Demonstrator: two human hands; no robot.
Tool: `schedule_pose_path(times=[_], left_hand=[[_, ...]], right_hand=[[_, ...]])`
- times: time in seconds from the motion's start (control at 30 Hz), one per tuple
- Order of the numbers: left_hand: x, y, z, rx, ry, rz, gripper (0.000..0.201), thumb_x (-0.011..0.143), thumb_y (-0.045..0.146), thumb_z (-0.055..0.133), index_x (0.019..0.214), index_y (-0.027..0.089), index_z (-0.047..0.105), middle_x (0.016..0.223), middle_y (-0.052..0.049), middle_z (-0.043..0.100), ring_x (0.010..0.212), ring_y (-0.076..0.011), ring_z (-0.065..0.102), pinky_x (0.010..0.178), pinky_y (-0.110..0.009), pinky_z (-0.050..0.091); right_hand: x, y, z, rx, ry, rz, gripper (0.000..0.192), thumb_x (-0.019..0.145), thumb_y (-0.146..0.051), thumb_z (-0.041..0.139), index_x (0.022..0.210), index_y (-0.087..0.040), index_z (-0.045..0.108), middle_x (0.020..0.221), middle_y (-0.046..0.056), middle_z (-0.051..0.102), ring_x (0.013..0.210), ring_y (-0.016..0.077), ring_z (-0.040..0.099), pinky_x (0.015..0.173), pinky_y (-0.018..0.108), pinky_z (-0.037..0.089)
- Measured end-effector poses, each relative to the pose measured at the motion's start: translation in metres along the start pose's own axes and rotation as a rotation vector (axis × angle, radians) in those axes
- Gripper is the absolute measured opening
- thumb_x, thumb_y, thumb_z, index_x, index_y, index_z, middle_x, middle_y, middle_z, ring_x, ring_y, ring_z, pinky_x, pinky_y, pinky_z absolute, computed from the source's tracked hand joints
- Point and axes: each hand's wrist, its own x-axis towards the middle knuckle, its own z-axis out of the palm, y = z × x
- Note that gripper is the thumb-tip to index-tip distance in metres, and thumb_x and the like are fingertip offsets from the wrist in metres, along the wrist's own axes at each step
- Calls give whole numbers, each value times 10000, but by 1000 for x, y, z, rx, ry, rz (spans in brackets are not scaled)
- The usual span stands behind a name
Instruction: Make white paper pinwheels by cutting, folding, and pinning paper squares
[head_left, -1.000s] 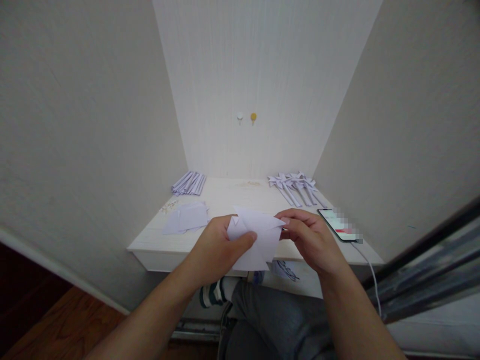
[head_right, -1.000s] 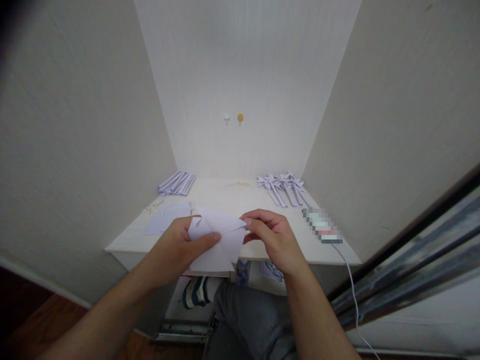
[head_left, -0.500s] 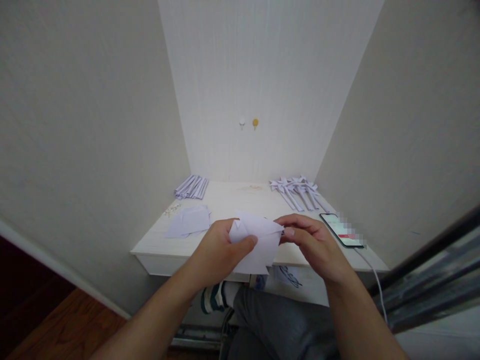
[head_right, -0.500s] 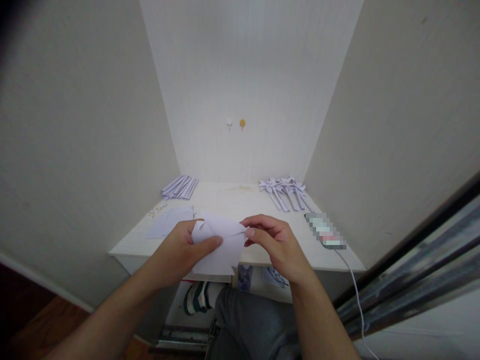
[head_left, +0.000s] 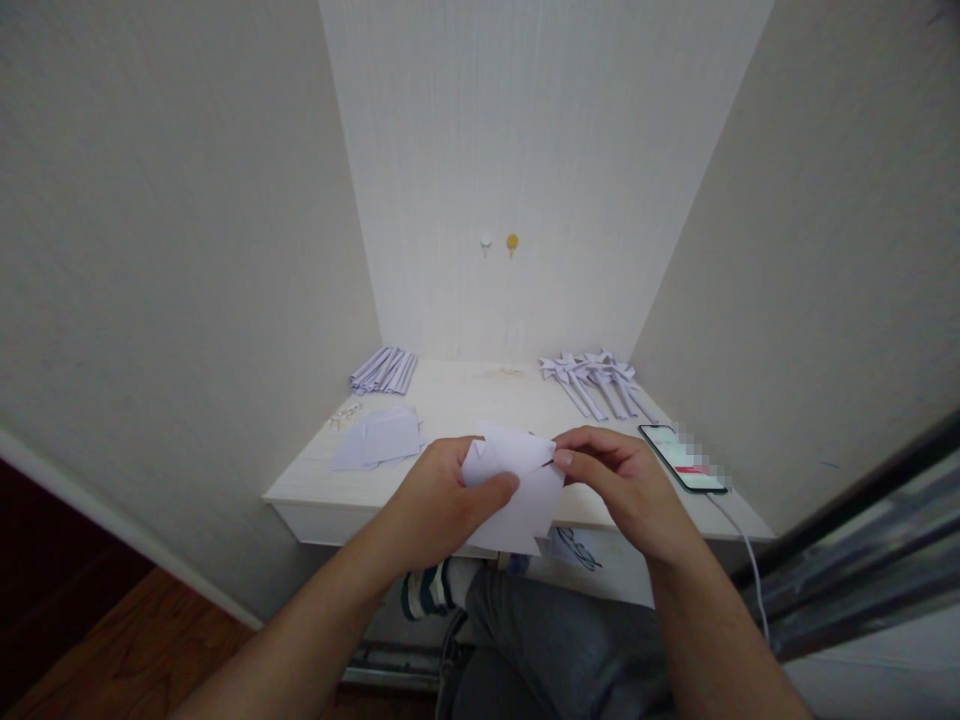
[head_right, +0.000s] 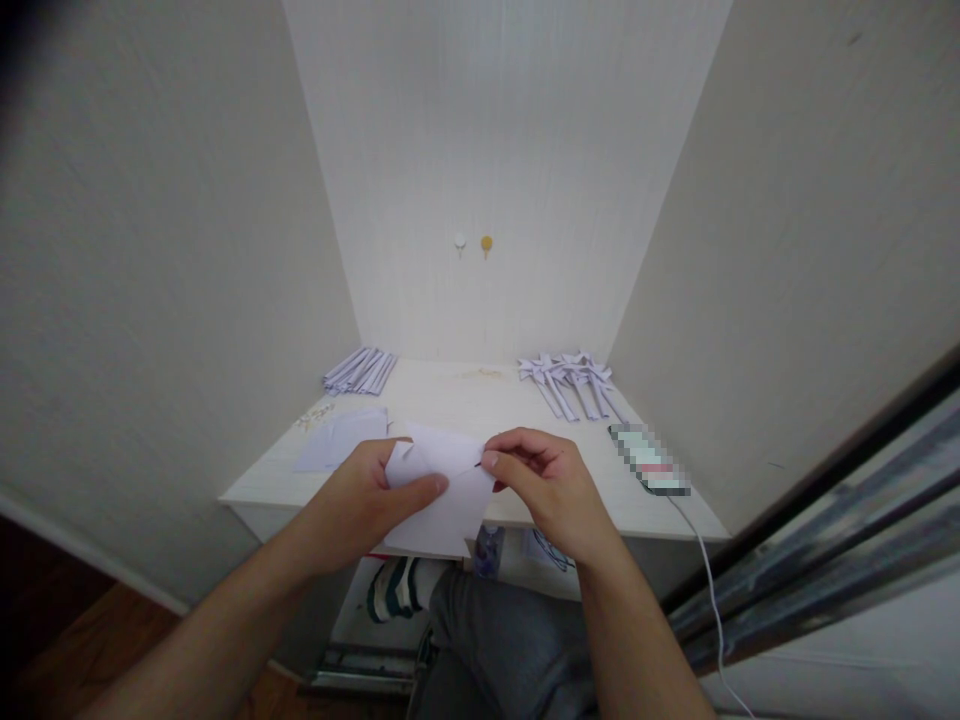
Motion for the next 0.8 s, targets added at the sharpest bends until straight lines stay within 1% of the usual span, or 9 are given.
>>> schedule_pose_path(times=[0.07,0.2,0.3,0.43,0.53,0.63,0.7,0.8], left_hand=[[0,0,0,-23,-13,-9,118,792,276,721,842,176,759,733,-37,749,600,-173,636,517,-239,468],[-1,-1,1,-16,-24,-25,102,794,278,720,818,180,739,652,-11,711,537,-156,604,474,-223,427],[-1,-2,0,17,-26,-5,102,810,286,709,793,187,721,622,0,695,502,-145,583,455,-219,400],[-1,-2,-1,48,-38,29,108,837,287,686,800,195,726,583,25,652,469,-127,537,458,-219,391],[-1,-2,-1,83,-17,40,110,836,285,684,784,194,719,602,20,658,490,-130,539,461,-216,385],[-2,-2,-1,123,-8,41,135,841,306,683,781,189,714,624,13,664,512,-132,540,472,-217,385],[-1,-5,-1,135,9,38,158,847,330,683,797,183,715,674,-4,690,562,-143,568,499,-221,404],[3,-12,-3,109,64,32,204,845,373,698,834,171,730,766,-37,734,646,-167,611,551,-236,445]], right_hand=[[0,0,0,-15,6,2,207,734,-404,859,792,-215,798,726,33,747,655,168,647,610,299,559],[1,-1,1,-43,2,12,216,741,-411,847,803,-211,796,724,37,742,659,171,644,603,294,558],[1,-2,2,-40,-2,19,232,753,-434,832,787,-207,800,735,44,743,668,173,644,601,291,554],[1,-2,2,-37,15,41,235,726,-426,850,794,-207,795,731,38,739,670,173,635,604,294,543],[1,-2,3,-55,17,51,220,725,-405,845,781,-201,784,718,32,727,670,166,625,614,289,528],[1,-2,5,-67,22,29,199,738,-385,830,746,-197,768,688,17,695,648,150,598,601,277,501],[1,-1,6,-52,26,23,202,741,-387,831,742,-197,761,678,11,688,640,149,598,605,281,506],[2,3,6,-24,31,48,229,734,-409,849,747,-198,761,694,16,703,652,159,622,635,302,539]])
